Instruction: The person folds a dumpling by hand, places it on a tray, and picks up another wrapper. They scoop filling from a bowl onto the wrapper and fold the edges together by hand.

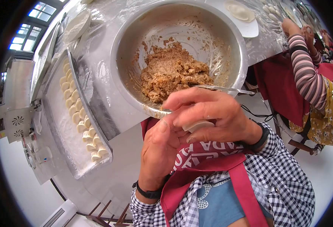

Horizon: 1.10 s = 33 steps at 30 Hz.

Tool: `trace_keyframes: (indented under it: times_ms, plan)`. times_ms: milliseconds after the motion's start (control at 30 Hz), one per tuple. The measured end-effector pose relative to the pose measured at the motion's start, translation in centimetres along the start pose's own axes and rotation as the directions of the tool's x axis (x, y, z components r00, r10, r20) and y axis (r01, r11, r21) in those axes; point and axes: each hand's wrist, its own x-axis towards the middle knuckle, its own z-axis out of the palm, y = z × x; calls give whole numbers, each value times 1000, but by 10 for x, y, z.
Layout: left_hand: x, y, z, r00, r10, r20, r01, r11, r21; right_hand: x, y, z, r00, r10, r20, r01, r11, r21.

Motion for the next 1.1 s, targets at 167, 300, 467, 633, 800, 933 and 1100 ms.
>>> trace_keyframes:
  times_ms: [167, 300, 467, 633, 800, 933, 1100]
  plan:
    - [2, 2, 8, 1000, 6, -8, -5, 1000, 14, -2, 8, -3, 991, -121, 54, 125, 990, -71]
    - [1, 3, 7, 999, 4, -40, -4, 1000, 16, -1, 7, -4, 986, -147, 74, 152, 986, -73]
    - [1, 3, 4, 1000, 3, -16, -4, 998, -59, -2, 7, 1, 997, -70, 18, 69, 997, 32]
    - [5, 2, 7, 1000, 15, -27, -16, 999, -36, -2, 12, -1, 988, -147, 47, 149, 987, -54]
    - [5, 2, 7, 996, 22, -81, -33, 991, -133, 2, 3, 2, 997, -57, -50, 56, 998, -22]
    - [8, -1, 1, 999, 30, -23, -33, 987, -158, -1, 12, -3, 986, -162, 28, 164, 983, -87]
    - [9, 3, 2, 999, 49, 22, -43, 972, -230, 1, 8, 1, 992, -121, -47, 118, 990, -71]
